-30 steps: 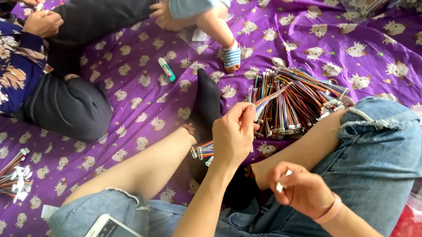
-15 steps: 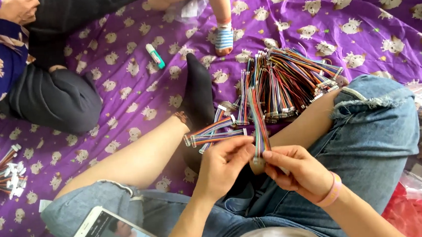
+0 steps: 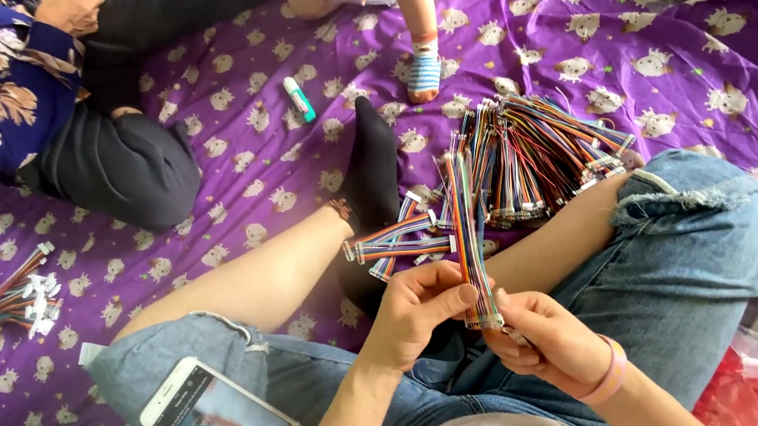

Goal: The person sits on the floor and manually attaches plastic connectors to bundles of multi-colored wires to assemble electrical wire harnesses.

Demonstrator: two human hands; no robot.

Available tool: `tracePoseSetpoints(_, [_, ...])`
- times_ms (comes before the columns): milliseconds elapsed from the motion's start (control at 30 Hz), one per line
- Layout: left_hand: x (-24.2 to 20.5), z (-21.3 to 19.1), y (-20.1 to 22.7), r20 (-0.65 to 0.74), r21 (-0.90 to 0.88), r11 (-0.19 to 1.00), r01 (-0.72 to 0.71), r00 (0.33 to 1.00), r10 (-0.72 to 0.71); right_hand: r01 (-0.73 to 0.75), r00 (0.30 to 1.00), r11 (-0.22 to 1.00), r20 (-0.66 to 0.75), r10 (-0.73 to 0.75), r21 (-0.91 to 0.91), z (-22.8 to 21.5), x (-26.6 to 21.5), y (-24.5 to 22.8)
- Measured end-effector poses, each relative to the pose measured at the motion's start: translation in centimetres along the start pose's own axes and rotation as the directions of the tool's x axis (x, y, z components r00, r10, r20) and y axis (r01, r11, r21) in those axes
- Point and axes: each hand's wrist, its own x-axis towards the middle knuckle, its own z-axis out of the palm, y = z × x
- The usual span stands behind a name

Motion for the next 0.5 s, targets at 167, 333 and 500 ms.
tracePoseSetpoints(167, [-0.3,1.2,1.0,-0.02,0.219,0.975,0.022,1.0,-0.018,0.098,0.984,0.988,-0.14,-0.113,-0.116,0.8,-0.4,-0.2])
tracePoseSetpoints(333, [-0.2,1.1,0.0,0.016,-0.11,0.988,0.108,0.994,-0.107,0.138,0.915,0.904,-0.298,-0.273,-0.404,1.2,-0.4,0.0])
tracePoseSetpoints(500, [-0.5,2.0,0.3,0.023,-0.077,0.989,0.128,0.992,-0.126,0.102,0.868,0.84,-0.366,-0.337,-0.532,2.1,-0.8,0.2])
